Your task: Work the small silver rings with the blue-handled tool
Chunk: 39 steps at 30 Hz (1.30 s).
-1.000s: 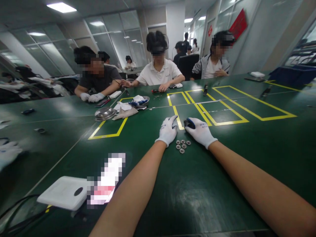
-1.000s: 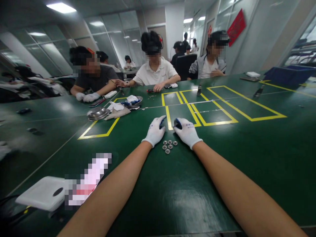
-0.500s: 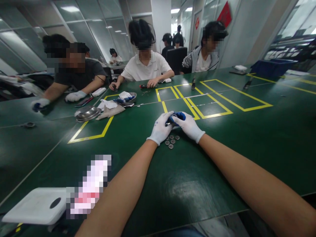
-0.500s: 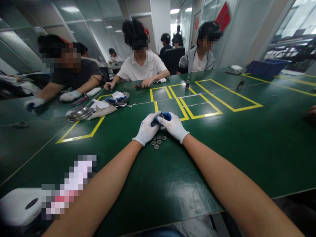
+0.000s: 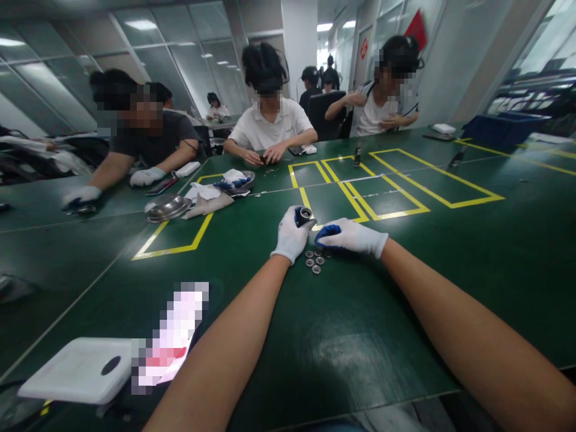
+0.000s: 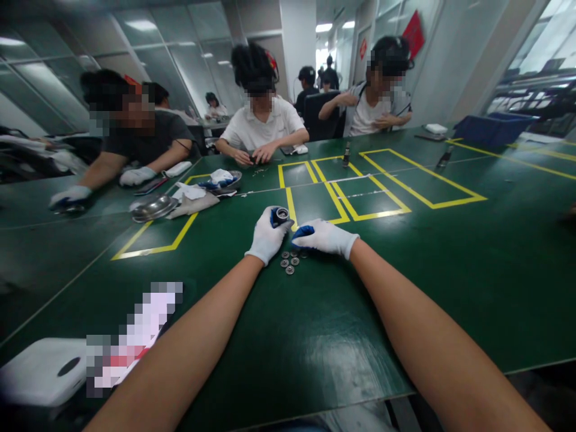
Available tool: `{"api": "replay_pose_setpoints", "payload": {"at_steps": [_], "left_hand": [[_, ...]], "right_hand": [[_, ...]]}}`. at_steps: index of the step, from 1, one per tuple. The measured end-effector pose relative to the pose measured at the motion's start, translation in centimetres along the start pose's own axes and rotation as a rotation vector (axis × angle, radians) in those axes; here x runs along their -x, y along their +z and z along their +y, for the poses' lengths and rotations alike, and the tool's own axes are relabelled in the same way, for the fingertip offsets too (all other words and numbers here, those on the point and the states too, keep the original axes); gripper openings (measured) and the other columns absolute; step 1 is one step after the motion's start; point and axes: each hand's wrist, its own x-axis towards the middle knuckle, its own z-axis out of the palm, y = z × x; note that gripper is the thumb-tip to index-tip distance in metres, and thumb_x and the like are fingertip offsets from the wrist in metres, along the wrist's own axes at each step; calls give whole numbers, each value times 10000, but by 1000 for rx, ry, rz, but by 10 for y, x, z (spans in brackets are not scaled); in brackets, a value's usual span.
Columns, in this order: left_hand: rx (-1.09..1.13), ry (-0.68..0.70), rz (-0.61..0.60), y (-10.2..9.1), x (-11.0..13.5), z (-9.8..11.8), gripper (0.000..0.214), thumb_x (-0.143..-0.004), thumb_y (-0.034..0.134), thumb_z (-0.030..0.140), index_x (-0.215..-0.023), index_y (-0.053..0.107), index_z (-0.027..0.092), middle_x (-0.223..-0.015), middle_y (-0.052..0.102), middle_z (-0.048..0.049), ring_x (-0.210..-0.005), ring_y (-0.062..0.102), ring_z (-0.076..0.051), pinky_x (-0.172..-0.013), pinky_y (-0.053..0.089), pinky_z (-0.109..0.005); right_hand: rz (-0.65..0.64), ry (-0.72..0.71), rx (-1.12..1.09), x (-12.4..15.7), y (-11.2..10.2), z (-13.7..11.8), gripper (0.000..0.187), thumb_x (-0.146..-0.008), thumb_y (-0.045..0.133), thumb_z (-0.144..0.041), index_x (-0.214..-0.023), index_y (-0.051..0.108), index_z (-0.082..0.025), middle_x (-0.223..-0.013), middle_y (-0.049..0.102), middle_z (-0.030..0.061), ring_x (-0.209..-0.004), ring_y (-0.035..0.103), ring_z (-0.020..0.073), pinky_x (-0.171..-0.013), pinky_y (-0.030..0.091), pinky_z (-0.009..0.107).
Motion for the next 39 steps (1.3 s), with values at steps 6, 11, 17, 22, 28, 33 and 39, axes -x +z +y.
{"api": "replay_pose_setpoints", "payload": {"at_steps": [6, 11, 17, 22, 28, 33, 39], "left_hand": [[-77, 93, 30, 2, 0, -4, 446, -773, 765, 173, -1200, 638, 193, -1217, 693, -98, -1156, 650, -263, -1061, 509, -422], [-136, 104, 51, 1, -1, -8, 402, -776, 766, 165, -1164, 665, 186, -1190, 692, -107, -1148, 649, -279, -1067, 503, -446], [-110, 83, 36, 1, -2, -9, 347, -803, 762, 230, -1136, 675, 184, -1144, 714, -94, -1097, 664, -268, -1034, 517, -434], [-70, 114, 9, 0, -1, -7, 366, -825, 742, 239, -1177, 668, 172, -1178, 713, -98, -1130, 660, -259, -1051, 510, -417], [-59, 114, 6, -1, 1, -2, 369, -817, 753, 215, -1175, 666, 184, -1192, 712, -91, -1141, 659, -253, -1058, 506, -419], [-80, 130, 2, 0, 2, -2, 358, -797, 781, 242, -1131, 664, 184, -1142, 712, -91, -1103, 665, -253, -1025, 524, -413], [-131, 135, -20, -1, 1, 0, 300, -792, 696, 138, -1086, 678, 190, -1115, 714, -91, -1078, 670, -260, -999, 535, -416]], "right_hand": [[-108, 108, 55, 6, -10, -1, 385, -651, 837, -359, -997, 792, -196, -923, 786, 20, -796, 695, 210, -744, 551, 307], [36, 111, 133, 5, -6, 3, 246, -640, 842, -332, -853, 806, -215, -761, 773, 0, -666, 686, 196, -626, 542, 287], [103, 65, -256, 6, -3, 14, 340, -690, 840, -368, -948, 786, -154, -866, 787, 41, -758, 703, 174, -734, 566, 288], [231, 44, -553, 1, 3, 20, 324, -712, 836, -349, -929, 723, -135, -866, 770, 66, -756, 706, 174, -776, 591, 340], [539, -54, -149, -8, 14, 14, 342, -770, 780, -285, -1088, 726, -171, -1050, 764, 73, -951, 709, 215, -940, 558, 410], [745, -217, 223, -11, 25, 5, 159, -874, 676, -247, -1004, 755, -200, -1060, 740, 85, -1036, 686, 252, -978, 532, 417], [778, -394, 322, -10, 37, -9, 176, -928, 634, -223, -1082, 719, -211, -1147, 703, 102, -1091, 666, 252, -995, 532, 400]]}}
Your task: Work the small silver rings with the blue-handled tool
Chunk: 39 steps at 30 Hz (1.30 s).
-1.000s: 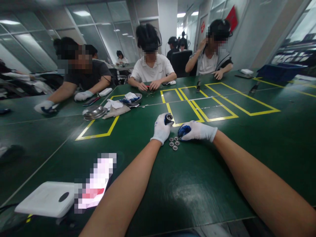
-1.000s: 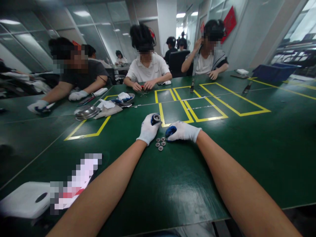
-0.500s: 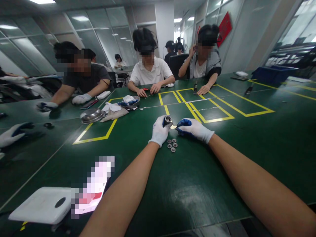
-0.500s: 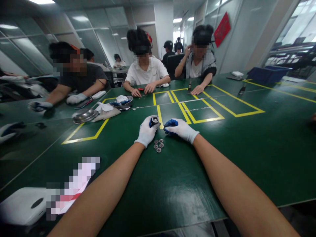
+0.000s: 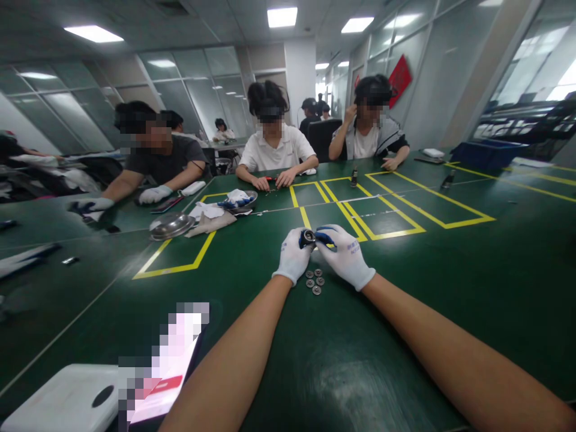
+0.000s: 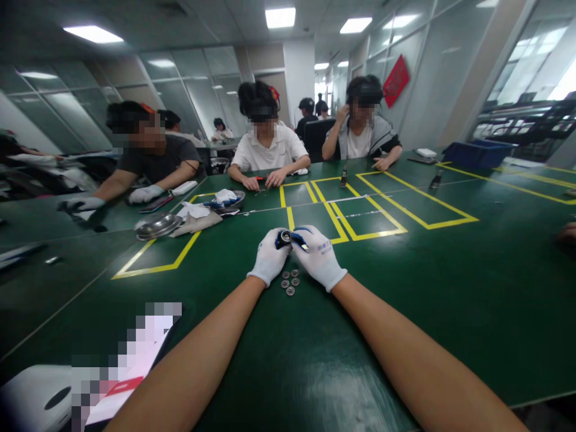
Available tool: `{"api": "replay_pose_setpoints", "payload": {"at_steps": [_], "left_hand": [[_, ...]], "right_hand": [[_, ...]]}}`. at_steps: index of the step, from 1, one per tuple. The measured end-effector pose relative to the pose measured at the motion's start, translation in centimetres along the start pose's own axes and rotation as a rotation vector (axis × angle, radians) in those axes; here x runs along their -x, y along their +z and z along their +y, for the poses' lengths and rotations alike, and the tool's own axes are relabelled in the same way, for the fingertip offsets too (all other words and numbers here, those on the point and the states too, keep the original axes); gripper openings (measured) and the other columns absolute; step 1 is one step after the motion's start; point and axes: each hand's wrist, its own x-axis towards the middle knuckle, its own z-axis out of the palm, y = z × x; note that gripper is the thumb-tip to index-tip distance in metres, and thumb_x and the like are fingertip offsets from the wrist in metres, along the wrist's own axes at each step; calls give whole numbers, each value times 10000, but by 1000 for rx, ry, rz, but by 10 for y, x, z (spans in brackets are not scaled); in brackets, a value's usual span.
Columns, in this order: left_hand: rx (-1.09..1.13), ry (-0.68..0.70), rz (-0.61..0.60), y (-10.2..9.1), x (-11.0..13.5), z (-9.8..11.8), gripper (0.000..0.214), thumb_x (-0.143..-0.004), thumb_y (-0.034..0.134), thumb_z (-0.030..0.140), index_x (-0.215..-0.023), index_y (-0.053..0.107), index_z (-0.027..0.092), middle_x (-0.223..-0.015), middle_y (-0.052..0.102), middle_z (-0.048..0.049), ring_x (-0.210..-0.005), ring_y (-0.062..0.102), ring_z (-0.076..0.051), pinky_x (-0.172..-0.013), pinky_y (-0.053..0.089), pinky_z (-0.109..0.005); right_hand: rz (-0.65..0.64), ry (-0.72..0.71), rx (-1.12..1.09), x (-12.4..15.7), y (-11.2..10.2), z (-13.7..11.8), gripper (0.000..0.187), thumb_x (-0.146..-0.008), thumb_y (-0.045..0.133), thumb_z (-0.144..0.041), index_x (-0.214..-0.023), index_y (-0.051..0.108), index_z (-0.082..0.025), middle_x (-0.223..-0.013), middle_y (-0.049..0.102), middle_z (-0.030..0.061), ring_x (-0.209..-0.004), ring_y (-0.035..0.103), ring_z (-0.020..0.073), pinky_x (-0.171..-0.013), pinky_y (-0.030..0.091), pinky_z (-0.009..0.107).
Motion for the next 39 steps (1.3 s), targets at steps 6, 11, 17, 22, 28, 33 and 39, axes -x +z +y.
{"api": "replay_pose_setpoints", "payload": {"at_steps": [6, 11, 17, 22, 28, 33, 39], "left_hand": [[23, 20, -10, 0, 0, -3, 340, -790, 627, 90, -1108, 686, 194, -1126, 727, -88, -1090, 678, -255, -1020, 541, -421], [23, 43, -33, 2, 0, -6, 411, -775, 650, 79, -1164, 677, 207, -1193, 719, -92, -1159, 668, -262, -1064, 531, -438], [22, 67, -56, 1, 1, -4, 402, -820, 667, 115, -1212, 659, 206, -1230, 705, -103, -1188, 659, -266, -1081, 522, -457], [5, 91, -56, 2, 1, -4, 400, -833, 670, 120, -1226, 652, 191, -1240, 693, -112, -1199, 650, -263, -1093, 511, -449], [-1, 83, -67, 2, 1, -4, 401, -826, 678, 123, -1222, 656, 186, -1237, 694, -109, -1188, 651, -260, -1086, 515, -438], [-14, 85, -61, 3, 1, -4, 419, -819, 683, 118, -1230, 659, 195, -1248, 692, -105, -1199, 646, -265, -1095, 509, -445], [-1, 76, -45, 3, 1, -5, 418, -823, 659, 91, -1233, 662, 175, -1244, 690, -108, -1199, 640, -253, -1101, 499, -421]], "right_hand": [[-50, -30, 29, 3, 4, -1, 144, -925, 661, -232, -1055, 719, -211, -1082, 671, 98, -1007, 660, 253, -899, 553, 383], [-58, 14, 60, 3, 3, 3, 154, -932, 661, -256, -1067, 730, -230, -1053, 659, 89, -971, 664, 254, -857, 552, 372], [-33, 19, 57, 3, 1, 6, 184, -930, 639, -216, -1080, 742, -246, -1043, 671, 88, -966, 665, 260, -852, 556, 386], [-30, 20, 67, 3, 2, 8, 181, -931, 639, -207, -1083, 735, -232, -1053, 669, 91, -974, 666, 256, -872, 550, 375], [-25, 37, 72, 4, 3, 10, 169, -949, 638, -240, -1095, 722, -222, -1064, 671, 93, -984, 662, 257, -884, 539, 373], [-41, 53, 92, 2, 2, 11, 159, -936, 666, -247, -1072, 731, -197, -1043, 675, 95, -972, 663, 259, -872, 532, 368], [-53, 50, 87, 3, 2, 10, 181, -933, 661, -260, -1088, 737, -204, -1054, 687, 88, -972, 668, 253, -873, 536, 367]]}}
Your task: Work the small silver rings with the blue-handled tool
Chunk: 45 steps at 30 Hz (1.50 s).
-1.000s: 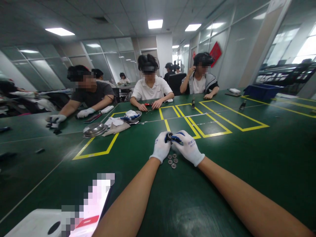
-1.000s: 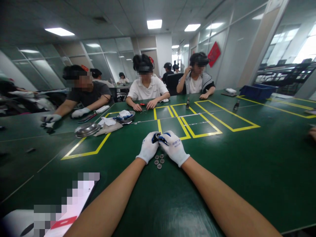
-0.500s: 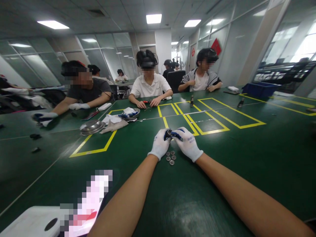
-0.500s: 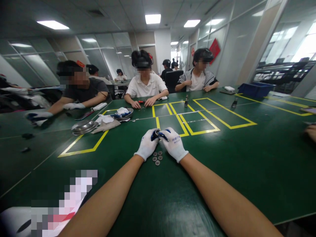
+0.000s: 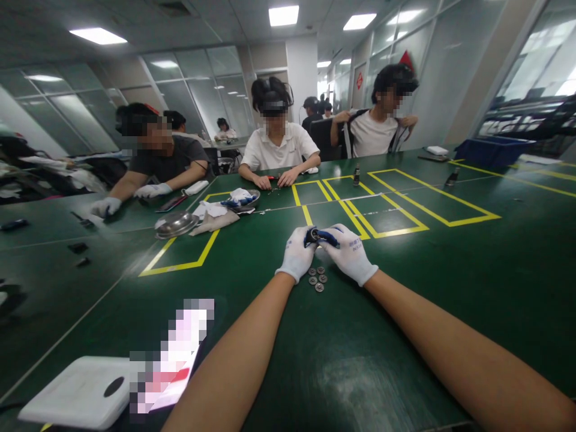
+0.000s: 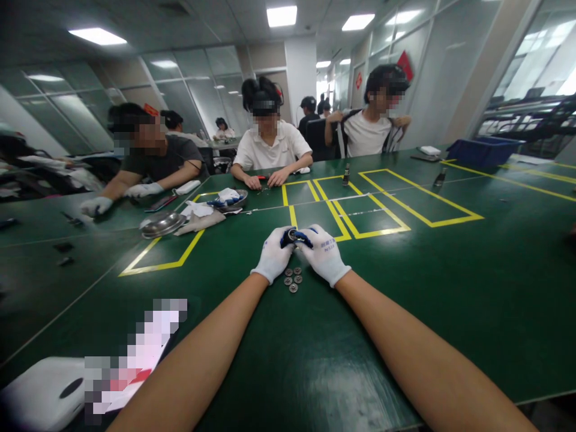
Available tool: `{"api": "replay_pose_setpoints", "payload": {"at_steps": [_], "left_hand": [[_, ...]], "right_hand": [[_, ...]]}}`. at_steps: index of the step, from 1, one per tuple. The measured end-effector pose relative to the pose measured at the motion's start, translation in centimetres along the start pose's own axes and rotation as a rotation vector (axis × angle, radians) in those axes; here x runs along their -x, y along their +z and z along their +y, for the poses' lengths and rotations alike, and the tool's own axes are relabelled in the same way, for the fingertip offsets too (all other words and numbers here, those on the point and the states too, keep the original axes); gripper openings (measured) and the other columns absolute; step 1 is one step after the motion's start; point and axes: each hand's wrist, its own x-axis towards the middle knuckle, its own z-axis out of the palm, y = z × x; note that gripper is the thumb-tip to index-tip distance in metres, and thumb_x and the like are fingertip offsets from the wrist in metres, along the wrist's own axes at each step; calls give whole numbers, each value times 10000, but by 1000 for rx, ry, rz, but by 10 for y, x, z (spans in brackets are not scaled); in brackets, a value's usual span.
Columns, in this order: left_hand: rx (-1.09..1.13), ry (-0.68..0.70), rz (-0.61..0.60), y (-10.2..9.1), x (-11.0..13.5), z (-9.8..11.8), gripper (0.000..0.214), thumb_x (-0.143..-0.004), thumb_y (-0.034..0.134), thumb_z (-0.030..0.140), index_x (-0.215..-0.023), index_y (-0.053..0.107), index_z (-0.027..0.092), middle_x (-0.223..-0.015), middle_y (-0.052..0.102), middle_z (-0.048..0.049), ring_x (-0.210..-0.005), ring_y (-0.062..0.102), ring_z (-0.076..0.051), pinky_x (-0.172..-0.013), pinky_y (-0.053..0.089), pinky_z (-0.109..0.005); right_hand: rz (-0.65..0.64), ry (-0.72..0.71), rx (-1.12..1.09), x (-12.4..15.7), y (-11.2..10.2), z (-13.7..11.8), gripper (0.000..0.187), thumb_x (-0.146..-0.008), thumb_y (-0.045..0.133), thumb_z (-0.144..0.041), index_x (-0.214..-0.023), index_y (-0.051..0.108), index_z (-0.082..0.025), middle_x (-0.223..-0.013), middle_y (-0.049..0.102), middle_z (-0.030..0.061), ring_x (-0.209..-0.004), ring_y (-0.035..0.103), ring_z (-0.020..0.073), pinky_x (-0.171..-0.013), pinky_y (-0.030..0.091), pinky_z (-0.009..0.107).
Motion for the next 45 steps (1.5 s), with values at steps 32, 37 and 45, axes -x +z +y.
{"api": "replay_pose_setpoints", "payload": {"at_steps": [32, 37, 45], "left_hand": [[-84, -7, 40, -1, 0, 4, 355, -817, 633, 74, -1158, 623, 176, -1173, 665, -115, -1144, 617, -265, -1065, 491, -425], [-117, -25, 24, 0, -1, 2, 361, -812, 598, 58, -1153, 608, 178, -1175, 643, -123, -1142, 597, -268, -1064, 485, -435], [-165, -52, 39, -2, -2, 2, 249, -818, 609, 98, -1040, 660, 196, -1111, 636, -96, -1083, 606, -242, -1014, 504, -381]], "right_hand": [[-67, -40, 25, 4, 6, -3, 296, -938, 607, -211, -1218, 700, -182, -1080, 684, 102, -978, 672, 252, -869, 544, 362], [-117, -23, -1, 4, 6, -9, 303, -936, 596, -193, -1223, 695, -188, -1075, 689, 89, -959, 676, 235, -853, 536, 345], [-129, -23, -65, 4, 4, -18, 207, -931, 593, -200, -1093, 721, -178, -988, 676, 71, -910, 668, 221, -820, 519, 322]]}}
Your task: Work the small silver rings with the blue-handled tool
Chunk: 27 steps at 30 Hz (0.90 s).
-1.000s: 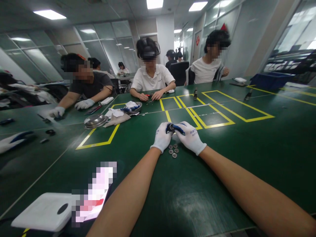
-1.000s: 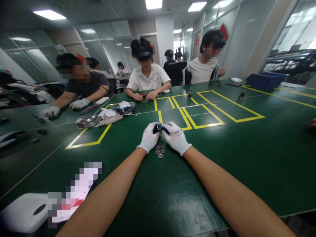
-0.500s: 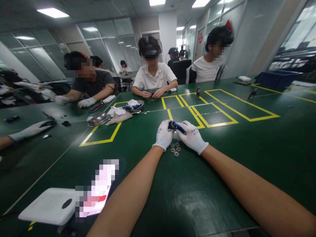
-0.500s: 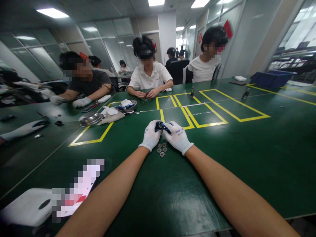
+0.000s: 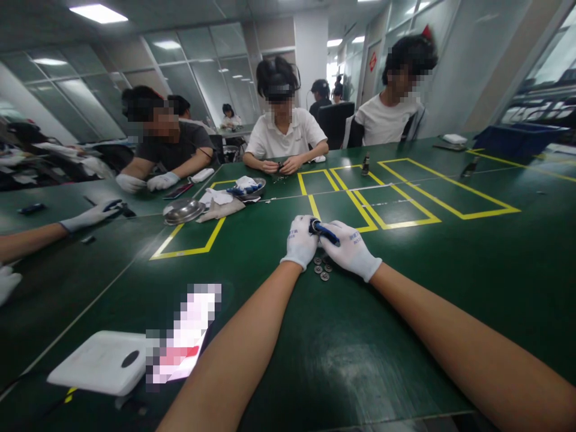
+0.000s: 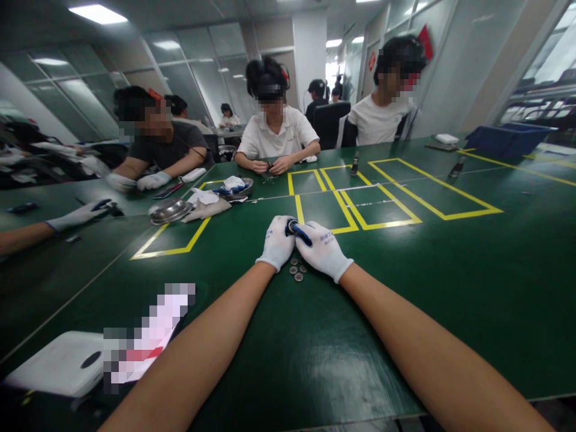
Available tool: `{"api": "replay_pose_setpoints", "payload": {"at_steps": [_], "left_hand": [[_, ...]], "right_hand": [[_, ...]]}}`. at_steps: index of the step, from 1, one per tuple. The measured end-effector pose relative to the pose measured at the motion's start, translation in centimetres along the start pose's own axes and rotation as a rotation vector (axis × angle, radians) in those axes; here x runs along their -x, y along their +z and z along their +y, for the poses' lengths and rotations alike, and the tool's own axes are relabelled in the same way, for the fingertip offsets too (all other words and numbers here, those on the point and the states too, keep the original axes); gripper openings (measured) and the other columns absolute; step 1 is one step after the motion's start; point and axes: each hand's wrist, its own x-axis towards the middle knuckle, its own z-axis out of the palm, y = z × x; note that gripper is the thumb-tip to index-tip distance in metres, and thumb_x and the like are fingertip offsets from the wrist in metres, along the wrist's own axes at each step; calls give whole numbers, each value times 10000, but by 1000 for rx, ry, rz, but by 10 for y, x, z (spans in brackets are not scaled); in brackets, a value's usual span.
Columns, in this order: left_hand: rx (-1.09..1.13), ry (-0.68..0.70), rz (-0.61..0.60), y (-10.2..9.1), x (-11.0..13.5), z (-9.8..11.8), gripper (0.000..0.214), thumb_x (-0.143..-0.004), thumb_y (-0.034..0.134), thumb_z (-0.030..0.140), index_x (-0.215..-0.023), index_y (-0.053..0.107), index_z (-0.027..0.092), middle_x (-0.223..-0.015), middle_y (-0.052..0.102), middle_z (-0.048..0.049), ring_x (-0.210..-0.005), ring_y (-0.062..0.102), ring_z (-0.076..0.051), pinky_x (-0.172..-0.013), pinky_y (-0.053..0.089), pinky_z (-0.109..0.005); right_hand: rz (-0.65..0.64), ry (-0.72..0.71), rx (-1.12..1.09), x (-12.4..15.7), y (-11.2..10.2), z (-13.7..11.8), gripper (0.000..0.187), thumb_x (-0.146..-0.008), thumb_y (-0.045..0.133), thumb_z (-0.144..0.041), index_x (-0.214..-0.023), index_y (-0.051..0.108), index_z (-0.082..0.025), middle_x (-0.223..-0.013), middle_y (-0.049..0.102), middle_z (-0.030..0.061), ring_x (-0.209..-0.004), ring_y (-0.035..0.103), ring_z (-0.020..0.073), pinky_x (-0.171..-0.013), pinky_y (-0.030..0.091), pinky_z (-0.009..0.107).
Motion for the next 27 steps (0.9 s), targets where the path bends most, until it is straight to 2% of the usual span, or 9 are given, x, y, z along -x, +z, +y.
{"api": "replay_pose_setpoints", "payload": {"at_steps": [6, 12, 16, 20, 27], "left_hand": [[14, -3, -8, -1, -1, -1, 237, -804, 622, 87, -1010, 665, 198, -1056, 676, -85, -1035, 633, -243, -989, 513, -382], [32, 18, -79, 1, 0, -3, 247, -827, 627, 115, -1057, 660, 198, -1096, 692, -91, -1051, 651, -244, -992, 524, -386], [45, 73, -65, 3, 1, -4, 272, -844, 620, 138, -1112, 649, 176, -1143, 681, -118, -1093, 643, -255, -1024, 516, -401], [61, 121, -83, 4, 2, -6, 339, -835, 580, 91, -1161, 638, 158, -1178, 669, -130, -1142, 627, -252, -1068, 496, -401], [64, 95, -94, 6, 2, -10, 405, -835, 564, 56, -1212, 631, 189, -1257, 650, -120, -1217, 594, -254, -1120, 464, -421]], "right_hand": [[-38, -1, 3, 2, 0, 0, 248, -945, 583, -228, -1157, 708, -203, -990, 677, 70, -890, 656, 219, -817, 522, 327], [-66, 4, 64, 5, -1, 8, 307, -952, 579, -247, -1232, 700, -212, -1009, 687, 72, -897, 658, 219, -812, 524, 317], [-75, -4, 93, 5, -1, 11, 308, -959, 570, -260, -1226, 709, -197, -987, 684, 79, -883, 658, 222, -793, 519, 319], [-56, -5, 80, 6, 1, 14, 332, -964, 565, -273, -1255, 700, -189, -1018, 691, 87, -913, 666, 229, -824, 524, 331], [-22, 17, 106, 6, 7, 19, 321, -964, 559, -285, -1235, 706, -192, -969, 695, 82, -894, 669, 236, -804, 521, 336]]}}
